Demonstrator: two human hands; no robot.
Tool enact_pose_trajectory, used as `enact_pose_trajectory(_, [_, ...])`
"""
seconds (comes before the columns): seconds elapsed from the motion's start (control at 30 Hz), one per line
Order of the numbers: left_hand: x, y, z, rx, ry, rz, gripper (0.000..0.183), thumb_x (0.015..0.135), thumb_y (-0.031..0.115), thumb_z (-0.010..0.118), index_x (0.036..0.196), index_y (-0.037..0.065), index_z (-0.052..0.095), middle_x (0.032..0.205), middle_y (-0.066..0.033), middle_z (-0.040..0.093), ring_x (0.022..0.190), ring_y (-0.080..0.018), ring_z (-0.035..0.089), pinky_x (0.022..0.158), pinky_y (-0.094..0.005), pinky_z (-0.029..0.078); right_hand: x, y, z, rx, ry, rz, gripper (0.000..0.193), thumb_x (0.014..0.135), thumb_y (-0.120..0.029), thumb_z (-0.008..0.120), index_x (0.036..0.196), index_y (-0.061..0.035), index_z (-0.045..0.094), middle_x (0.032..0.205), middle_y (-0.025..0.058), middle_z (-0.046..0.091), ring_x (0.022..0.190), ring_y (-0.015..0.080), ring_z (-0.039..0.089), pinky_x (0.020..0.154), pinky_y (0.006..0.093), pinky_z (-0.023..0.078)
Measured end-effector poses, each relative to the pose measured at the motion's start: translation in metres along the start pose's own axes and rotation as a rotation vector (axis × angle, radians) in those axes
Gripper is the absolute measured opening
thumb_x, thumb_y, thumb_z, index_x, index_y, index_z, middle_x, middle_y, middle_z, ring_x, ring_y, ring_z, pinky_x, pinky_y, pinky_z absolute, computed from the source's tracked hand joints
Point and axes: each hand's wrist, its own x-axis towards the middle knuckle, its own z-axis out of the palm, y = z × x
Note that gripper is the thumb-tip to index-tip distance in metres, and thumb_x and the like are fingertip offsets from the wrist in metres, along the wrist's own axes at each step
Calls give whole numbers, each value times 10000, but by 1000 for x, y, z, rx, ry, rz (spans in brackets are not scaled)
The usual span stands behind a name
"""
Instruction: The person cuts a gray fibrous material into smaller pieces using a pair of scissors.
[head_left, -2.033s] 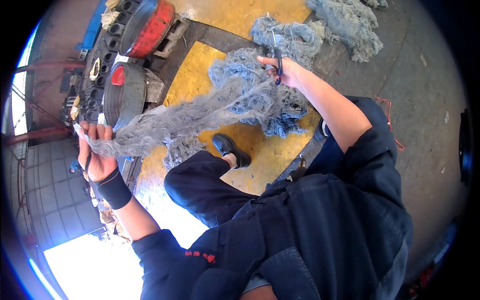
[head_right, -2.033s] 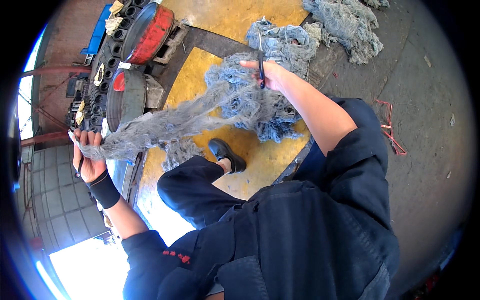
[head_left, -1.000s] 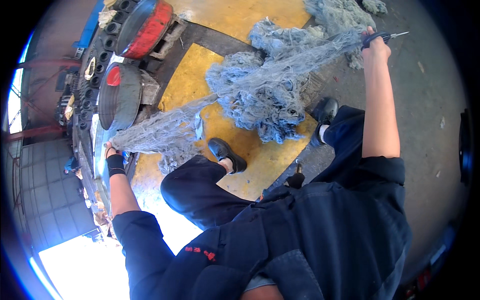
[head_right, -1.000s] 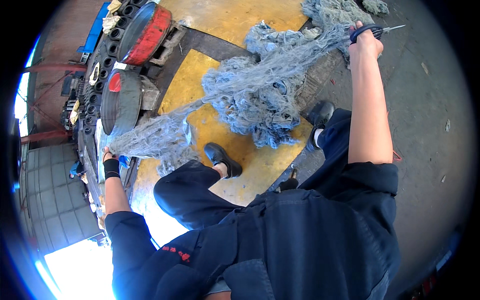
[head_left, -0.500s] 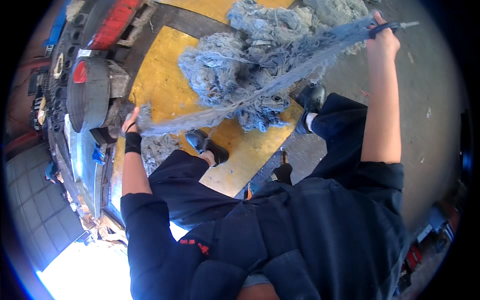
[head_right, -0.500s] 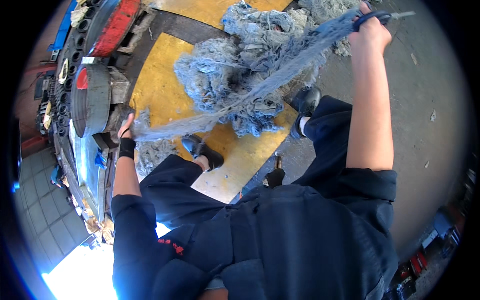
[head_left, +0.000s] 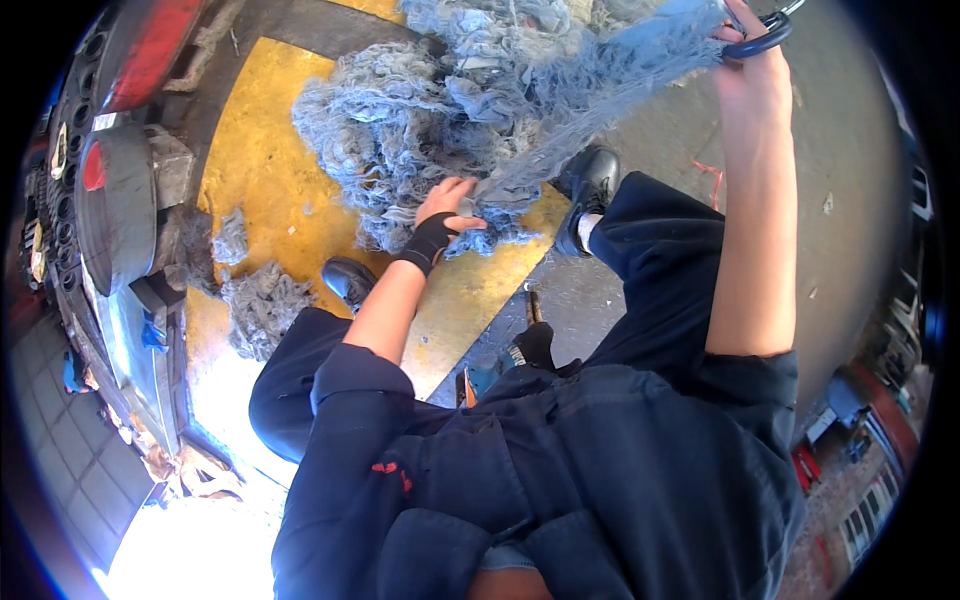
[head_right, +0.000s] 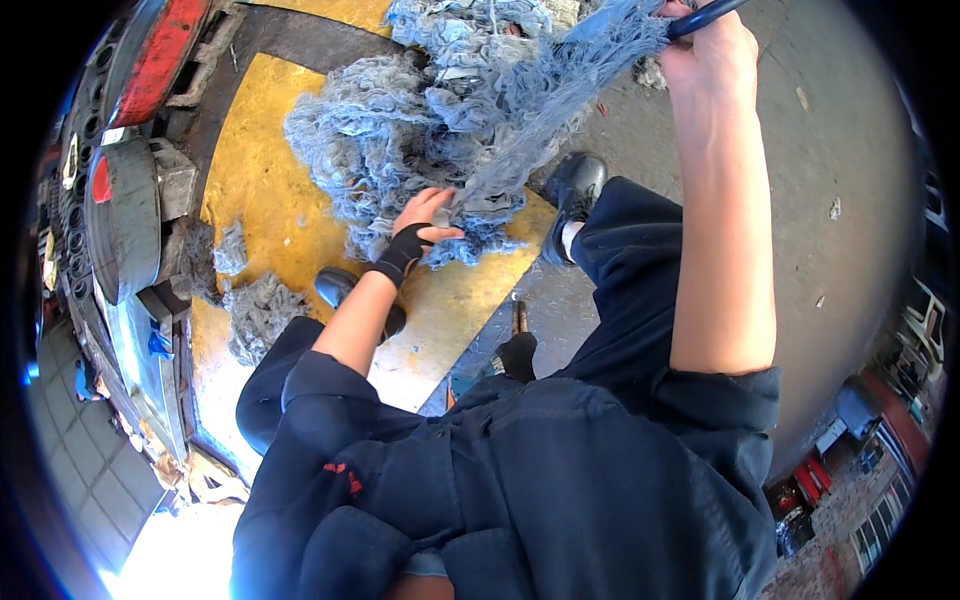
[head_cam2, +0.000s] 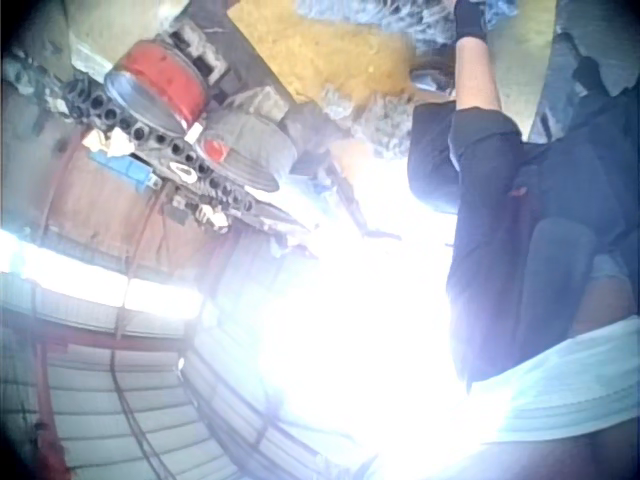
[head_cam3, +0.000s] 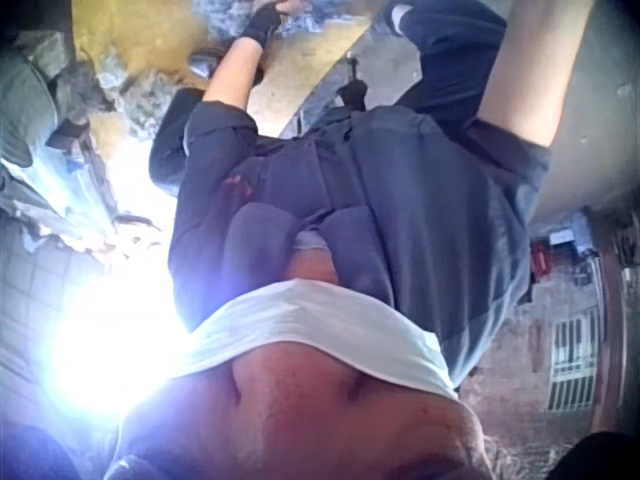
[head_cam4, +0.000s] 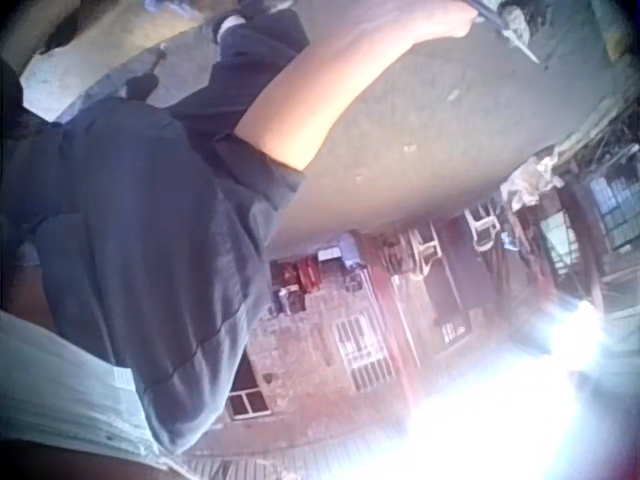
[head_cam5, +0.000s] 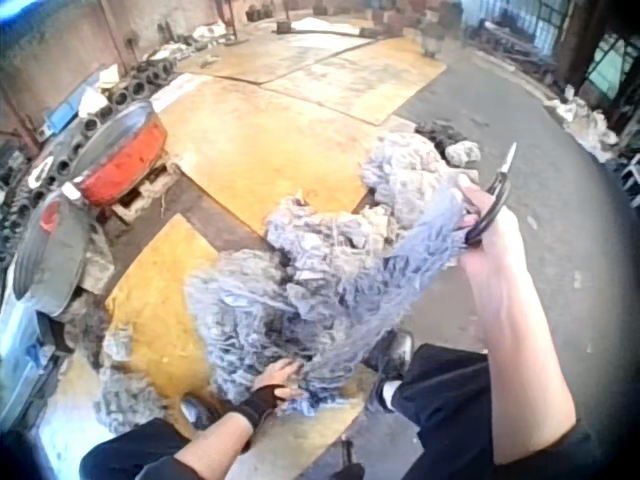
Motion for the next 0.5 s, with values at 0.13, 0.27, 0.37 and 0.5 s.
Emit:
enact_pose_trajectory(0.13, [11, 15, 14, 150, -251, -283, 436, 702, 402, 705, 1070, 174, 651, 1079, -72, 604, 991, -284, 514, 809, -402, 452, -34, 2, 41, -87, 40, -92, 79, 782, -58, 665, 821, -48, 597, 643, -6, 551, 451, 41, 442, 384, 159, 338])
enact_pose_trajectory(0.27, [-26, -38, 21, 29, -113, -116, 295, 775, 337, 652, 990, 134, 657, 928, -148, 605, 904, -314, 539, 772, -412, 452, -27, 2, 46, -53, 48, -154, 58, 807, -57, 639, 844, -32, 602, 657, 6, 561, 481, 68, 472, 416, 186, 374])
enact_pose_trajectory(0.37, [-54, -44, -15, -57, -194, -233, 281, 803, 280, 635, 996, 75, 637, 925, -213, 597, 918, -374, 556, 796, -413, 445, -48, -13, 59, -168, 99, -302, 110, 808, -134, 647, 827, -43, 589, 655, 15, 552, 502, 98, 478, 442, 220, 375])
enact_pose_trajectory(0.5, [-89, -46, -89, -244, -277, -361, 304, 832, 282, 623, 1012, 37, 627, 910, -120, 651, 951, -266, 589, 826, -362, 432, -51, -21, 64, -426, 173, -437, 200, 808, -237, 658, 804, -56, 571, 652, 28, 538, 531, 137, 485, 477, 265, 376])
